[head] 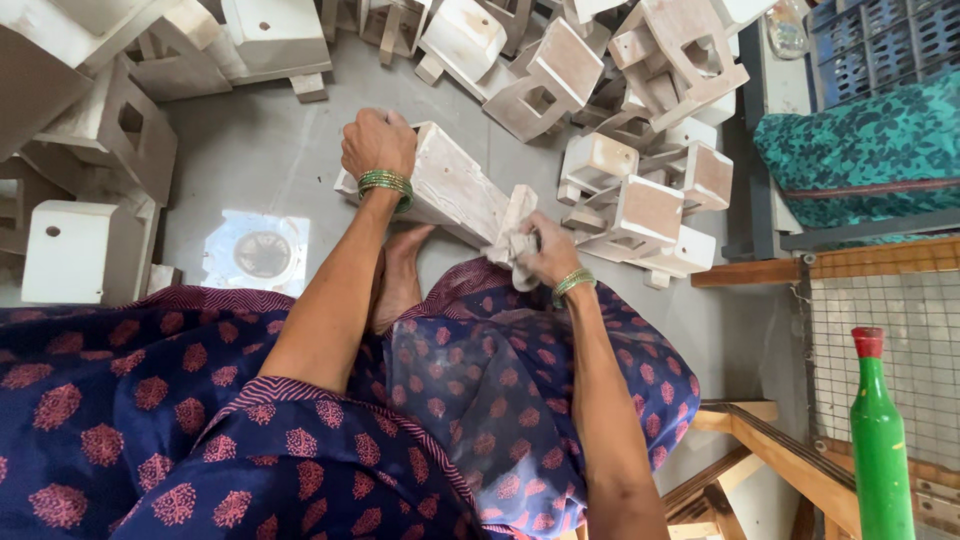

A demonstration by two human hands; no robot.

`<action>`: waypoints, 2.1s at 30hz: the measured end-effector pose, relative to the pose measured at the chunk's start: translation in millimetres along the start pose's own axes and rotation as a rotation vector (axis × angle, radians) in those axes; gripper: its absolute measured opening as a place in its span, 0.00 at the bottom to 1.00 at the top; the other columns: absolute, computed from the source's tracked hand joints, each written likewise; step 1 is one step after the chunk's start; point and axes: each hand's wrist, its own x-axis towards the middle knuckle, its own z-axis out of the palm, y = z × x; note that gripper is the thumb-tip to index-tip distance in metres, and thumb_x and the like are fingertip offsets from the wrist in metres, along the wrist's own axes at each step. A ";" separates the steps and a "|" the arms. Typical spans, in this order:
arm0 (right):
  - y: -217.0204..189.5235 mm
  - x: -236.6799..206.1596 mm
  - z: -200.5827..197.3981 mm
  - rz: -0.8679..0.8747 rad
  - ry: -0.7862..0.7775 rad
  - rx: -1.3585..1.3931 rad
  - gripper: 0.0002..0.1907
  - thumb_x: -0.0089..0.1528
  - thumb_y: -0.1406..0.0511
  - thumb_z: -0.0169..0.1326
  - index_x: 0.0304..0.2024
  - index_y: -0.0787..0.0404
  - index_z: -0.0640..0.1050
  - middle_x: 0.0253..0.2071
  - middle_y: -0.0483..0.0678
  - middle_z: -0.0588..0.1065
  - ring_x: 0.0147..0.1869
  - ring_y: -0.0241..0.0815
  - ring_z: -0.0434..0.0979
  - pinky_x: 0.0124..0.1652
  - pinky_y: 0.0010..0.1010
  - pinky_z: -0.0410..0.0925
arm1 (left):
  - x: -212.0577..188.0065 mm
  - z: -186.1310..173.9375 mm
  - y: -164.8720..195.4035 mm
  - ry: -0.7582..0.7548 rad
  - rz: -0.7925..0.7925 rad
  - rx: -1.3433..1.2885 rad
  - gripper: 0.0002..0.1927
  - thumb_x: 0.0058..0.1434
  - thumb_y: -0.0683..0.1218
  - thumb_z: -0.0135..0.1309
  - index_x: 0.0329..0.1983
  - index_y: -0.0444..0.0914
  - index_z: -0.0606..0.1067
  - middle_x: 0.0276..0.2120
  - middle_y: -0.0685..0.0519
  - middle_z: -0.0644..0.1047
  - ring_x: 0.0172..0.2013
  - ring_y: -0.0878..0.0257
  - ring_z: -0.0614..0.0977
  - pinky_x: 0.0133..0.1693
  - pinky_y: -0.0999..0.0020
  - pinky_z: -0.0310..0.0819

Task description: The person sits on the floor among many small unfinished wooden stool parts and wipes each piece with a cloth, turning pieces over to wipe different sides, then sets the wiped pieces aside in a pile.

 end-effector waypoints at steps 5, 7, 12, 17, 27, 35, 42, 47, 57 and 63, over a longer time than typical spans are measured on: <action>13.3 0.0 -25.6 -0.134 -0.281 0.090 0.19 0.49 0.67 0.63 0.44 0.58 0.81 0.39 0.48 0.80 0.45 0.41 0.78 0.48 0.32 0.71 | 0.7 -1.1 -1.7 -0.017 0.031 -0.025 0.15 0.59 0.52 0.54 0.35 0.38 0.83 0.36 0.35 0.81 0.40 0.36 0.82 0.45 0.44 0.75; 19.1 8.6 -31.0 -0.128 0.117 0.167 0.18 0.50 0.68 0.60 0.45 0.58 0.79 0.44 0.48 0.80 0.48 0.40 0.78 0.49 0.32 0.71 | 0.9 -0.9 -3.1 -0.006 0.037 -0.025 0.15 0.59 0.52 0.54 0.35 0.37 0.83 0.36 0.35 0.81 0.40 0.35 0.82 0.45 0.44 0.75; 0.7 41.1 -8.6 -0.094 0.521 0.267 0.17 0.56 0.68 0.57 0.49 0.56 0.78 0.46 0.49 0.78 0.49 0.44 0.78 0.50 0.33 0.71 | 3.4 0.7 -4.2 -0.016 0.048 -0.003 0.15 0.60 0.52 0.54 0.34 0.36 0.83 0.37 0.35 0.81 0.41 0.35 0.82 0.45 0.43 0.75; -17.4 29.6 18.2 -0.159 0.451 -0.085 0.13 0.55 0.65 0.64 0.43 0.56 0.78 0.42 0.56 0.73 0.48 0.55 0.75 0.48 0.39 0.68 | 4.5 -0.7 -3.5 0.021 0.045 -0.001 0.15 0.57 0.52 0.55 0.33 0.35 0.82 0.35 0.35 0.81 0.39 0.35 0.82 0.42 0.42 0.75; 61.5 22.1 -7.2 0.450 0.156 0.430 0.18 0.58 0.65 0.55 0.51 0.61 0.77 0.38 0.46 0.76 0.41 0.42 0.76 0.43 0.36 0.70 | 4.4 -2.7 -4.3 0.014 0.063 -0.041 0.14 0.56 0.52 0.55 0.35 0.38 0.83 0.35 0.36 0.81 0.39 0.36 0.82 0.42 0.43 0.75; 33.5 37.6 40.5 0.427 0.088 1.452 0.25 0.68 0.53 0.46 0.55 0.66 0.75 0.50 0.53 0.79 0.53 0.48 0.82 0.55 0.45 0.75 | 3.3 -4.8 0.3 0.020 0.021 -0.017 0.13 0.56 0.52 0.56 0.33 0.38 0.83 0.35 0.36 0.81 0.39 0.36 0.82 0.43 0.44 0.75; 23.2 19.9 32.3 0.733 0.002 0.979 0.28 0.66 0.51 0.50 0.53 0.69 0.76 0.47 0.55 0.79 0.47 0.50 0.79 0.44 0.46 0.73 | 3.7 -3.9 -2.2 -0.006 0.088 0.005 0.15 0.58 0.52 0.56 0.32 0.35 0.83 0.34 0.34 0.80 0.39 0.36 0.82 0.43 0.43 0.75; 37.1 52.3 36.2 0.326 0.366 1.020 0.19 0.67 0.61 0.60 0.51 0.71 0.75 0.45 0.53 0.75 0.47 0.43 0.75 0.47 0.35 0.72 | 3.2 -2.6 -2.3 0.008 0.121 -0.020 0.15 0.59 0.51 0.55 0.33 0.35 0.83 0.34 0.34 0.81 0.39 0.35 0.82 0.44 0.45 0.76; 50.1 34.8 34.5 0.637 -0.142 0.733 0.27 0.66 0.50 0.52 0.48 0.70 0.79 0.46 0.53 0.81 0.44 0.45 0.80 0.45 0.37 0.72 | 5.9 -3.8 -3.0 0.035 0.110 -0.019 0.15 0.58 0.52 0.55 0.35 0.36 0.83 0.35 0.35 0.81 0.40 0.37 0.82 0.44 0.44 0.75; 37.0 47.4 34.6 0.359 0.189 0.794 0.26 0.61 0.54 0.63 0.50 0.69 0.78 0.44 0.52 0.79 0.44 0.40 0.78 0.46 0.34 0.71 | 9.3 1.9 -8.9 0.034 0.133 0.003 0.16 0.59 0.53 0.55 0.36 0.35 0.83 0.37 0.32 0.79 0.42 0.35 0.80 0.46 0.43 0.73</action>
